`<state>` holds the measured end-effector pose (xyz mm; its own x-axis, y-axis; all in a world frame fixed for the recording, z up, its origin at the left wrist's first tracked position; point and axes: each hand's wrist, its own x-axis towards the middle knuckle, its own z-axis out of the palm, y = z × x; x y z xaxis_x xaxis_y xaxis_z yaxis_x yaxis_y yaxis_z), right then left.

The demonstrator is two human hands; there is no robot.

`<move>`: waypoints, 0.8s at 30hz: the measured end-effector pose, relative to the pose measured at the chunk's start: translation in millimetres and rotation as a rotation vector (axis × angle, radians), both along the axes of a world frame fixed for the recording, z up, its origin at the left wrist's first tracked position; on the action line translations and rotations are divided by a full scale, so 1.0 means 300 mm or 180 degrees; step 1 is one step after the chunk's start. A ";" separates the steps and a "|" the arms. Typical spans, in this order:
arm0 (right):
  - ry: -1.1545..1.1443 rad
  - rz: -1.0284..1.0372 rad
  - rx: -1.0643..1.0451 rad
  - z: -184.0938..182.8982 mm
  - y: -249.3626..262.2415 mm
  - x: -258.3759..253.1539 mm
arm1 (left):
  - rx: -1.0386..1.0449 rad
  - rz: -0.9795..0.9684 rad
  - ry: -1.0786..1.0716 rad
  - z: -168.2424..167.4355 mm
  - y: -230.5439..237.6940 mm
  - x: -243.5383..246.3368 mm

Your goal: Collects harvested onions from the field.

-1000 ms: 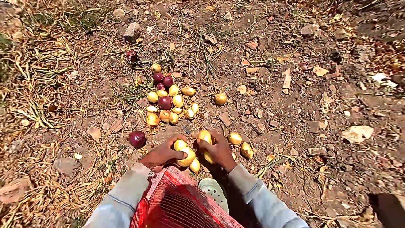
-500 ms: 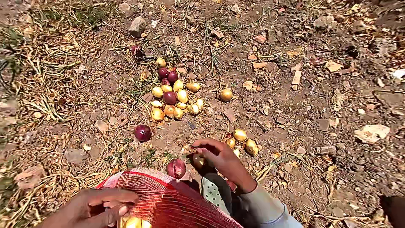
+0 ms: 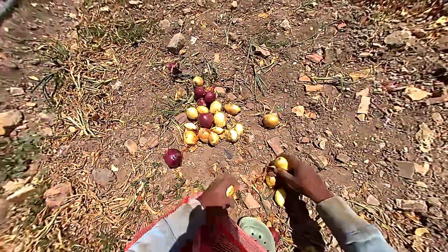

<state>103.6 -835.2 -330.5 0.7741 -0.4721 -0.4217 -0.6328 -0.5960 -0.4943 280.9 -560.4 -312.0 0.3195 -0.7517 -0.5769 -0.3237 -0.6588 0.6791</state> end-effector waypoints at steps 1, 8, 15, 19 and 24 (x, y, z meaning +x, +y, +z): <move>-0.0250 -0.0066 0.0428 0.043 0.001 0.057 | -0.0070 0.0505 0.0040 0.027 0.025 0.050; -0.0898 0.1053 0.0895 0.125 0.355 0.606 | 0.1201 0.1192 -0.1930 0.153 0.022 0.431; -0.0152 0.1396 0.0704 0.076 0.430 0.747 | 0.1764 0.0495 -0.1751 0.109 0.009 0.551; -0.1346 -0.0362 0.3091 0.147 0.287 0.571 | 0.0240 0.0936 -0.0793 0.268 0.160 0.494; -0.2202 0.1142 0.5053 0.335 0.380 0.427 | -0.1431 0.0298 0.2737 0.411 0.446 0.165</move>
